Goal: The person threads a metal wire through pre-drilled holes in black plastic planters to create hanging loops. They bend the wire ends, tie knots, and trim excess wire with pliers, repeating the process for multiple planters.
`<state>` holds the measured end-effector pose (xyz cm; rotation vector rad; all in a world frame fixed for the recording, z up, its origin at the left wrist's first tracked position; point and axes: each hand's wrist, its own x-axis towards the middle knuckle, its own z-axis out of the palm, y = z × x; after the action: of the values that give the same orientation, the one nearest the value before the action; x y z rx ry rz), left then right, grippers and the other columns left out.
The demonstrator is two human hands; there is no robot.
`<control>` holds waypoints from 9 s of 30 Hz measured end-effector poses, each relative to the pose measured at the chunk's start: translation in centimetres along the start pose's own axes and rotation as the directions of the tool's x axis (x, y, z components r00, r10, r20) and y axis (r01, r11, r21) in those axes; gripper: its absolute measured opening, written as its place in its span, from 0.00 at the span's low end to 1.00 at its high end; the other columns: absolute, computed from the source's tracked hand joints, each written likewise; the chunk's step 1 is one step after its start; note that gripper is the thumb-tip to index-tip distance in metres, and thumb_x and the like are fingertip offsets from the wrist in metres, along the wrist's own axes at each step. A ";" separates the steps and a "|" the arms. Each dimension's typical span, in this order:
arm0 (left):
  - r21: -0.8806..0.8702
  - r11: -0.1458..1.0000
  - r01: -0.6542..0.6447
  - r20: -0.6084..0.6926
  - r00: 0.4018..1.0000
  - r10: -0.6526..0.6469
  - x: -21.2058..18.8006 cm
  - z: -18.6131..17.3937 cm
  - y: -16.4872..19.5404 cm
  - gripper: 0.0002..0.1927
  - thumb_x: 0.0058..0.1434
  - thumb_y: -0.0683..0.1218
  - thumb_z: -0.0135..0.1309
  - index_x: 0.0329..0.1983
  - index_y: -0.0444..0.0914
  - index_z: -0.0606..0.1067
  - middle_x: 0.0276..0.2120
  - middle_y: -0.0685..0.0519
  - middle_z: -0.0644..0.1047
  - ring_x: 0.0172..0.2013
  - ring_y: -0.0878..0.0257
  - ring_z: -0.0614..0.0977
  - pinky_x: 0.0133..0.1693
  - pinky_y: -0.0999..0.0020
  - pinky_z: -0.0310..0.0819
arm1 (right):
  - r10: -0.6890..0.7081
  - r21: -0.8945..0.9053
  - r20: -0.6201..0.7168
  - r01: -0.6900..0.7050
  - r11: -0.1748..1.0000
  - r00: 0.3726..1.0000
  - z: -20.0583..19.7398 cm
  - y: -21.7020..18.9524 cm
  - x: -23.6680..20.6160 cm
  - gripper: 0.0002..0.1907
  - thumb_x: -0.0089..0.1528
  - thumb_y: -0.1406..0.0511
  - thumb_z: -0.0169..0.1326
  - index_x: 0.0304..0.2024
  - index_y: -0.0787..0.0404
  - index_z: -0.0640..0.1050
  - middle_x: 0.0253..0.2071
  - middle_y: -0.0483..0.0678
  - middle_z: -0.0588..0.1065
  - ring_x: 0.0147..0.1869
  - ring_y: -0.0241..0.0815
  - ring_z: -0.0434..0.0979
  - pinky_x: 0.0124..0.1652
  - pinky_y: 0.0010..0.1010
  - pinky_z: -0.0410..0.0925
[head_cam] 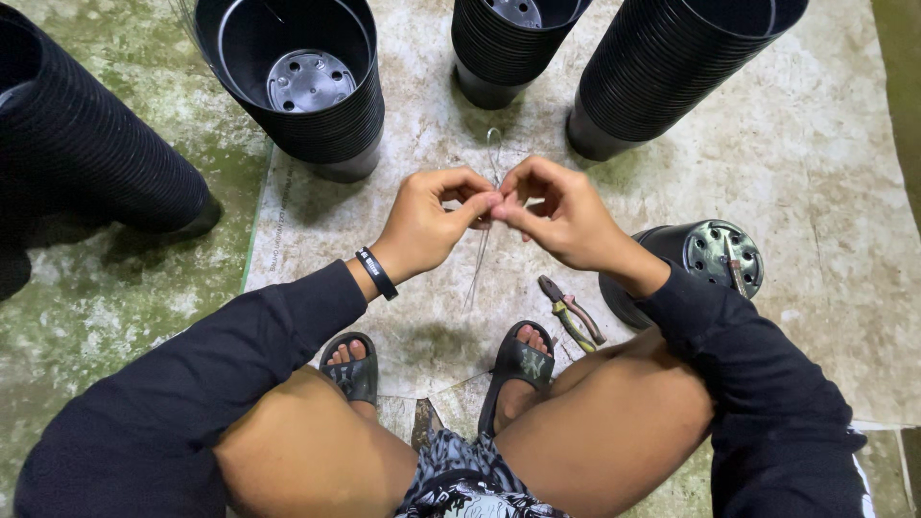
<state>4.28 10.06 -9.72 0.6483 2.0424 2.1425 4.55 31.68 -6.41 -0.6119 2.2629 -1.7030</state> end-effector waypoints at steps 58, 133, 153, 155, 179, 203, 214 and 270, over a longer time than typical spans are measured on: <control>0.043 0.999 0.013 0.052 0.999 -0.016 0.4 -1.5 1.6 0.09 0.65 0.45 0.60 0.41 0.32 0.79 0.35 0.54 0.81 0.33 0.71 0.82 0.32 0.73 0.79 | -0.059 -0.201 0.226 0.106 0.974 0.972 -1.1 0.3 0.5 0.08 0.70 0.66 0.52 0.41 0.66 0.79 0.34 0.45 0.81 0.40 0.33 0.81 0.43 0.26 0.74; -0.071 0.997 -0.006 -0.075 0.997 0.001 1.5 -2.3 -1.0 0.07 0.65 0.41 0.60 0.45 0.33 0.78 0.39 0.52 0.82 0.40 0.67 0.84 0.35 0.70 0.86 | -0.121 0.053 0.084 0.116 0.992 0.989 -0.3 1.3 1.3 0.13 0.69 0.67 0.55 0.54 0.67 0.75 0.49 0.45 0.77 0.53 0.31 0.77 0.53 0.26 0.72; 0.290 0.867 0.405 0.294 0.825 -0.483 1.8 -8.2 -6.6 0.24 0.72 0.58 0.37 0.52 0.38 0.77 0.44 0.54 0.83 0.43 0.67 0.85 0.43 0.68 0.78 | -0.220 0.014 -0.245 0.230 0.973 0.944 -6.3 7.0 1.7 0.05 0.75 0.69 0.50 0.44 0.65 0.73 0.34 0.43 0.73 0.36 0.30 0.71 0.38 0.24 0.67; 0.250 0.832 0.494 0.298 0.779 -0.552 1.4 -9.7 -7.4 0.26 0.73 0.59 0.35 0.52 0.36 0.77 0.45 0.51 0.83 0.43 0.65 0.85 0.44 0.67 0.80 | -0.182 0.036 -0.320 0.204 0.978 0.930 -7.4 7.8 1.1 0.05 0.75 0.68 0.50 0.44 0.64 0.72 0.33 0.42 0.71 0.33 0.30 0.70 0.35 0.23 0.65; 0.152 0.776 0.612 0.458 0.653 -0.604 0.9 -10.1 -9.4 0.21 0.72 0.56 0.46 0.27 0.40 0.70 0.20 0.61 0.69 0.22 0.69 0.72 0.33 0.69 0.76 | -0.239 0.003 -0.376 0.259 0.966 0.895 -10.2 8.1 -1.8 0.06 0.76 0.68 0.48 0.49 0.67 0.72 0.38 0.47 0.74 0.40 0.34 0.74 0.43 0.26 0.69; 0.695 0.631 -0.344 0.256 0.939 0.230 0.4 -9.7 -3.8 0.12 0.66 0.50 0.61 0.31 0.37 0.80 0.25 0.54 0.78 0.25 0.64 0.77 0.29 0.68 0.72 | -0.069 0.198 -0.471 0.182 0.963 0.879 -11.3 9.9 -1.5 0.11 0.74 0.70 0.53 0.36 0.63 0.73 0.29 0.45 0.71 0.36 0.35 0.75 0.34 0.26 0.66; 0.778 0.283 -0.561 0.432 0.805 0.408 1.0 -9.9 -3.5 0.14 0.68 0.50 0.59 0.29 0.38 0.76 0.26 0.54 0.76 0.29 0.57 0.79 0.29 0.63 0.72 | -0.069 0.193 -0.495 0.187 0.963 0.866 -11.1 8.7 -1.1 0.10 0.74 0.69 0.52 0.36 0.63 0.73 0.30 0.45 0.71 0.34 0.33 0.72 0.33 0.25 0.65; -0.129 0.992 -0.006 -0.399 0.916 -0.047 3.5 -10.5 -7.3 0.08 0.70 0.45 0.57 0.41 0.34 0.78 0.34 0.55 0.81 0.33 0.70 0.83 0.36 0.71 0.83 | 0.386 -0.300 0.619 -0.249 0.921 0.684 -3.6 6.6 0.3 0.13 0.69 0.61 0.48 0.38 0.63 0.78 0.25 0.44 0.77 0.27 0.33 0.69 0.30 0.29 0.67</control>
<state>-4.38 2.25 -16.07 0.1743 2.0487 2.5386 1.49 36.13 -11.61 -0.6779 1.8536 -0.8867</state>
